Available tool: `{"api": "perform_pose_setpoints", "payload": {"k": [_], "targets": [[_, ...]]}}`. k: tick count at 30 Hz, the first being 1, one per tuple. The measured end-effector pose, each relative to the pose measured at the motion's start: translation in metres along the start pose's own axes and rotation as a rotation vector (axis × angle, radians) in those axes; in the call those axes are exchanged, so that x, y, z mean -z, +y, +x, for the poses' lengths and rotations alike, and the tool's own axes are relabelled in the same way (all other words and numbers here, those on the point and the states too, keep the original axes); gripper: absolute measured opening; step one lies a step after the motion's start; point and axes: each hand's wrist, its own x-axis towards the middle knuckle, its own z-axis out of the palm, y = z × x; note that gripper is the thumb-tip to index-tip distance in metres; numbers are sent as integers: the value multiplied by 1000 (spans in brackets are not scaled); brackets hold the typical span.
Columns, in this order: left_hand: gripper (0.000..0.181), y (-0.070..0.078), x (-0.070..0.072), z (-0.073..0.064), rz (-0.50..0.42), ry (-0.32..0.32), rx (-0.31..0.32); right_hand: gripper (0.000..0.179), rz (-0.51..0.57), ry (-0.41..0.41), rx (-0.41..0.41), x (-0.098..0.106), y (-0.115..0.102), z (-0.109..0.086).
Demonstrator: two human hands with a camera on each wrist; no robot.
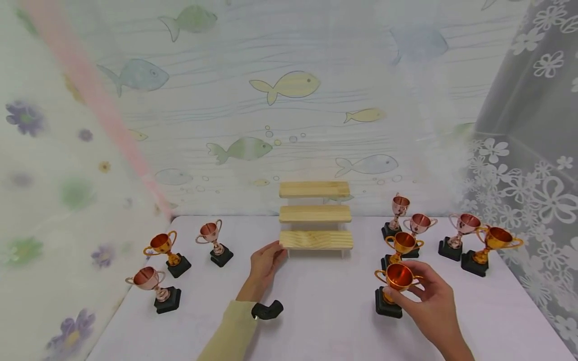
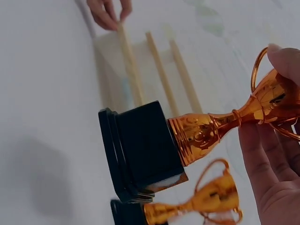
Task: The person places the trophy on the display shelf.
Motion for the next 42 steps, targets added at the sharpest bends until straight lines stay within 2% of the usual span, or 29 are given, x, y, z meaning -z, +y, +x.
{"api": "perform_pose_setpoints", "payload": {"k": [9, 16, 21, 31, 42], "targets": [[37, 2, -4, -4, 34, 32, -12, 61, 101, -79, 115, -33, -11, 6], [35, -1, -6, -2, 14, 49, -15, 58, 137, -57, 190, -60, -11, 13], [35, -2, -7, -3, 12, 52, -13, 57, 212, -61, 216, -77, -13, 24], [35, 0, -10, -4, 6, 59, -23, 55, 307, -70, 253, -99, -34, 59], [35, 0, -7, -6, 9, 58, -21, 51, 449, -43, 272, -116, -66, 109]]}}
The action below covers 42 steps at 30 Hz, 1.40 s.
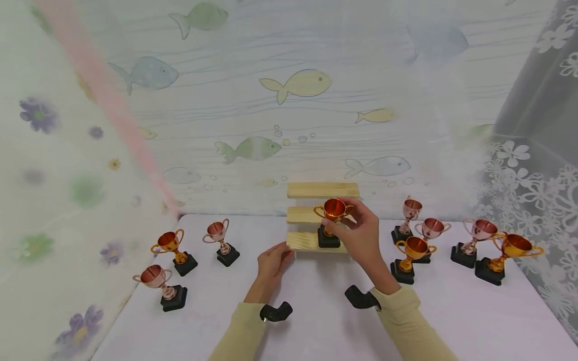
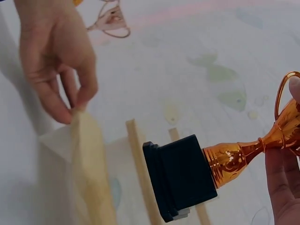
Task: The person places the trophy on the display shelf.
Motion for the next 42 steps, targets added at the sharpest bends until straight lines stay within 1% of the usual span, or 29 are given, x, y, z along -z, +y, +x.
{"api": "perform_pose_setpoints", "payload": {"k": [3, 7, 12, 17, 23, 25, 28, 32, 34, 37, 42], "targets": [[35, 0, 0, 1, 3, 4, 0, 50, 23, -7, 31, -7, -2, 17], [34, 1, 1, 2, 9, 7, 16, 51, 50, -17, 66, -17, -1, 40], [34, 0, 0, 2, 13, 2, 38, 49, 89, 2, 76, -28, 6, 61], [33, -3, 1, 2, 9, -10, 38, 47, 76, 18, 85, -36, 15, 78], [32, -3, 2, 4, 15, -20, 32, 48, 32, -5, 62, -44, 23, 97], [32, -2, 2, 5, 10, -18, 35, 47, 32, -19, 59, -45, 24, 103], [32, -1, 3, 6, 3, -13, 30, 45, 35, -63, 56, -47, 15, 107], [33, 1, 3, 6, -3, -13, 44, 43, 30, -114, 34, -49, 3, 109], [33, 2, 3, 6, -5, -14, 48, 43, 31, -128, 19, -50, 2, 111], [33, 3, 2, 5, -8, -7, 54, 43, 41, -142, -10, -52, 11, 118], [33, 3, 2, 3, 14, 3, 39, 45, 48, -146, -58, -59, 30, 128]]}}
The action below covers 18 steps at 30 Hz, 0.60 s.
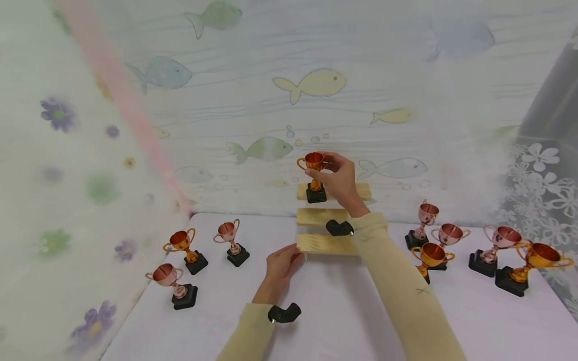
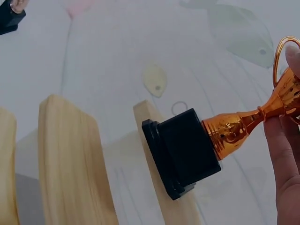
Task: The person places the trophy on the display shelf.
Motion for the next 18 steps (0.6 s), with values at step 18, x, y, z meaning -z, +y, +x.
{"api": "perform_pose_setpoints", "payload": {"k": [18], "targets": [[31, -4, -1, -3, 40, 16, -42, 43, 14, 46, 40, -14, 11, 12]]}}
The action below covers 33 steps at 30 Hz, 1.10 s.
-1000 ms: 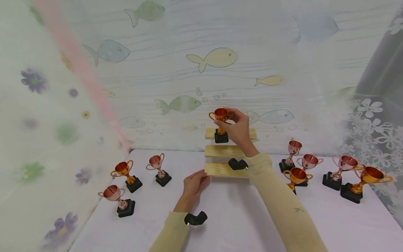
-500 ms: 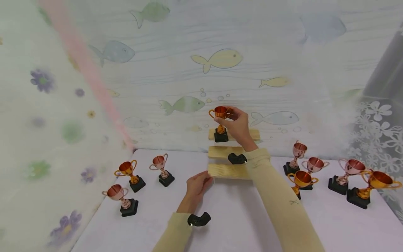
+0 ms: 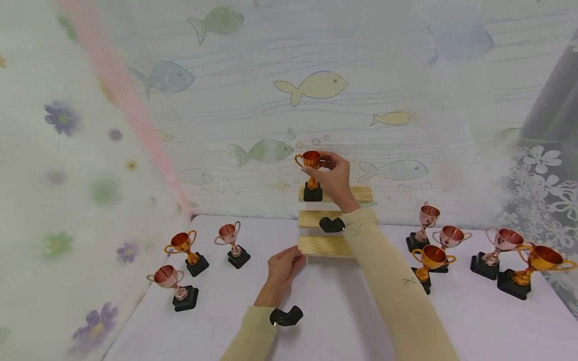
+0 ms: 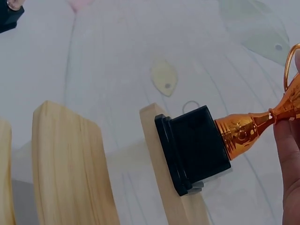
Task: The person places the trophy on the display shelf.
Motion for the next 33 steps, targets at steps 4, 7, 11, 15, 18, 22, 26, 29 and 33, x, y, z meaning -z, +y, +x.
{"api": "perform_pose_setpoints", "payload": {"k": [4, 7, 11, 15, 18, 22, 26, 29, 33], "targets": [[30, -1, 0, 1, 11, 5, 20, 44, -4, -6, 1, -3, -4, 1], [31, -1, 0, 0, 12, -1, 22, 45, 9, -22, -14, -4, -3, 2], [31, -1, 0, 0, 15, 1, 23, 47, 27, -45, -45, -5, 1, 4], [31, -1, -1, 1, 21, 5, 21, 46, 39, -50, -49, -6, 2, 7], [31, 0, -1, 2, 26, 7, 27, 46, 56, -51, -52, -6, 0, 7], [30, 2, -1, 3, 44, 3, 31, 46, 50, -51, -64, -7, -14, 4], [30, 5, 0, 5, 59, -9, 28, 44, 10, -35, -74, -8, -27, -2], [30, 6, 1, 6, 67, -10, 32, 44, -8, -29, -71, -8, -31, -3], [31, 7, 1, 7, 70, -12, 34, 44, -19, -23, -64, -8, -29, -2]]}}
